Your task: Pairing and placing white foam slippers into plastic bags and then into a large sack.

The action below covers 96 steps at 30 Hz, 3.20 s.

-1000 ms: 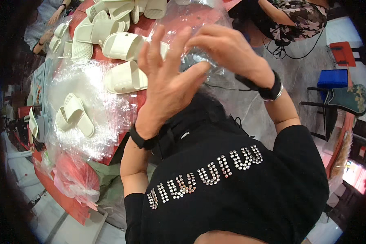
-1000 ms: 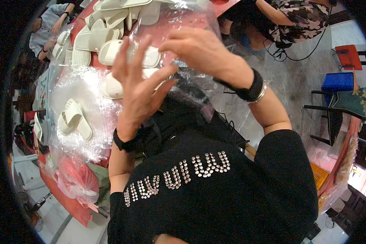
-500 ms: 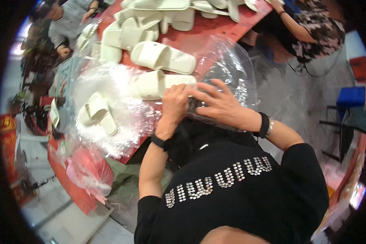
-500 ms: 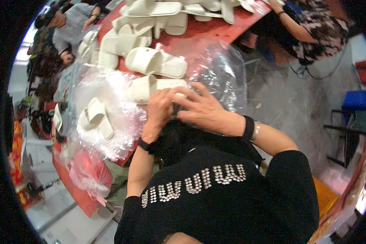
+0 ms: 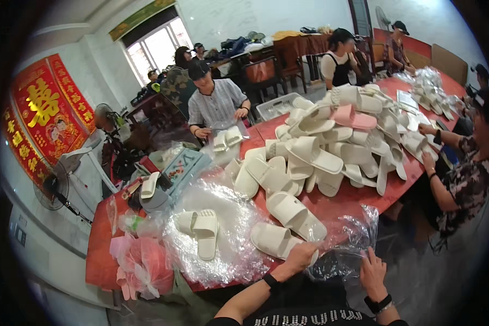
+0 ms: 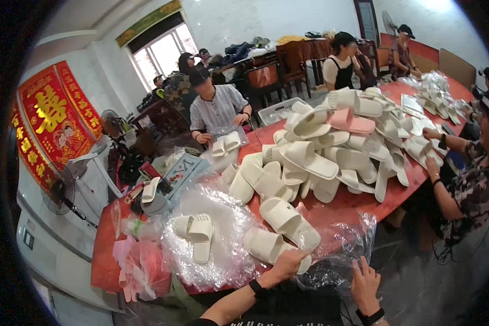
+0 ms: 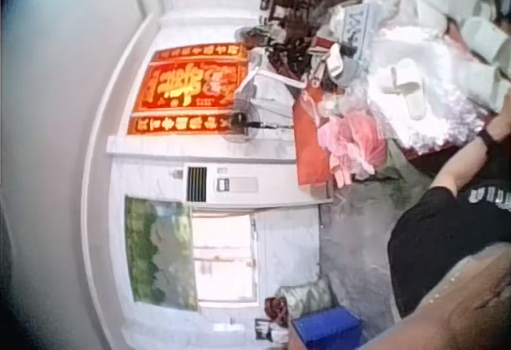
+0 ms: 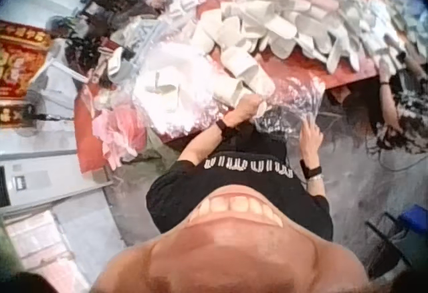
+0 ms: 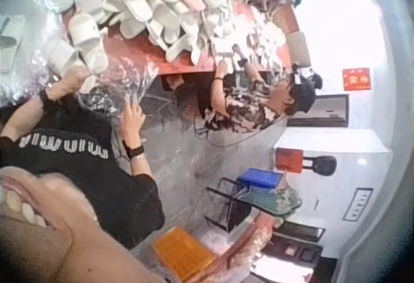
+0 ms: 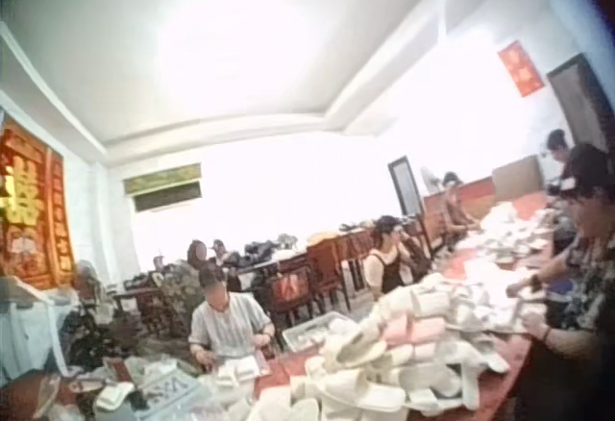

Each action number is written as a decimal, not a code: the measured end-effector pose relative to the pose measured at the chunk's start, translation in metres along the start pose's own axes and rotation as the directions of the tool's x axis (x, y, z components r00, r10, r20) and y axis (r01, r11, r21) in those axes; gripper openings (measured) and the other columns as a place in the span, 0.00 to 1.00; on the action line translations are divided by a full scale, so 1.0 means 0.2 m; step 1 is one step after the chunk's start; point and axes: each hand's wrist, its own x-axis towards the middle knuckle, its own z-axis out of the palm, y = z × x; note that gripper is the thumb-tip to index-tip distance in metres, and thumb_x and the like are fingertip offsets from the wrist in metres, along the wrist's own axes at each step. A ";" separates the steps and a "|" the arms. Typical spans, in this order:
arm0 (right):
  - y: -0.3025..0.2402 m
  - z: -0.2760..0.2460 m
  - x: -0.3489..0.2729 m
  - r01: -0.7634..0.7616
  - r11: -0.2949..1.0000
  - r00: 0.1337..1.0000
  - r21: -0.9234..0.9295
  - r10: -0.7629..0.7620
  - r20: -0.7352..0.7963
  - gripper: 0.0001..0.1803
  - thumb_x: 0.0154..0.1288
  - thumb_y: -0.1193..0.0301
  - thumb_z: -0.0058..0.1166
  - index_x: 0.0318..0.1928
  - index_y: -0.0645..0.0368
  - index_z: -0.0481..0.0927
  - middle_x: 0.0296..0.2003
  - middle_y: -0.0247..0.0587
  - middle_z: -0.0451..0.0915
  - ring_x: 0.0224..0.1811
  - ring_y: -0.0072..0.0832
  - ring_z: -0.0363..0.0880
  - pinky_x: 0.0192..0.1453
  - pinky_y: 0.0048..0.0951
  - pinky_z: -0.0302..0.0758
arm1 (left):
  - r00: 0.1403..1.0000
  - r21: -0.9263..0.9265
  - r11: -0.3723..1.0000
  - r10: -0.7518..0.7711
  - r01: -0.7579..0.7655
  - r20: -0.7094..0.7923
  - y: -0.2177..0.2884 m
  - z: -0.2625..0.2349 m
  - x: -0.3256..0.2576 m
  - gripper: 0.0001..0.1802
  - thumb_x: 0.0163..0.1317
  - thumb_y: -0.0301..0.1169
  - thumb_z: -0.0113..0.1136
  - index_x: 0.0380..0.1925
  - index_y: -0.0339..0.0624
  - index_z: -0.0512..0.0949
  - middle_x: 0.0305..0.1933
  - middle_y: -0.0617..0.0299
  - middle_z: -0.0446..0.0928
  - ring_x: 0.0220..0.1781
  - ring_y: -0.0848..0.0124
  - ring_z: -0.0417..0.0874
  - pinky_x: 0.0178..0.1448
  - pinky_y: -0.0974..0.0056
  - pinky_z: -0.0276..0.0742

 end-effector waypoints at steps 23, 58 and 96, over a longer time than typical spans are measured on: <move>0.11 -0.09 0.37 -0.039 0.961 0.998 0.274 0.025 0.054 0.33 0.48 0.72 0.53 0.58 0.51 0.62 0.55 0.44 0.66 0.32 0.46 0.76 0.32 0.41 0.74 | 0.470 -0.192 0.529 -0.836 0.827 -0.283 -0.42 0.39 0.09 0.41 0.50 0.51 0.54 0.54 0.29 0.56 0.57 0.36 0.57 0.61 0.45 0.56 0.63 0.50 0.51; -0.28 -0.13 0.53 0.183 0.966 0.978 0.183 -0.161 -0.133 0.37 0.39 0.86 0.44 0.58 0.56 0.62 0.61 0.50 0.56 0.38 0.49 0.76 0.32 0.37 0.74 | 0.323 -0.976 0.216 -0.925 0.014 -0.200 -0.47 -0.01 -0.13 0.16 0.59 0.39 0.51 0.34 0.35 0.73 0.32 0.60 0.75 0.33 0.68 0.75 0.38 0.63 0.71; -0.27 -0.05 0.61 0.066 0.839 0.989 0.540 0.014 -0.144 0.30 0.46 0.79 0.43 0.55 0.58 0.67 0.55 0.48 0.67 0.59 0.41 0.63 0.60 0.32 0.62 | 0.772 -0.030 0.888 -0.415 0.458 -0.481 -0.77 -0.04 -0.49 0.16 0.46 0.29 0.54 0.37 0.36 0.78 0.44 0.45 0.74 0.52 0.48 0.66 0.60 0.53 0.56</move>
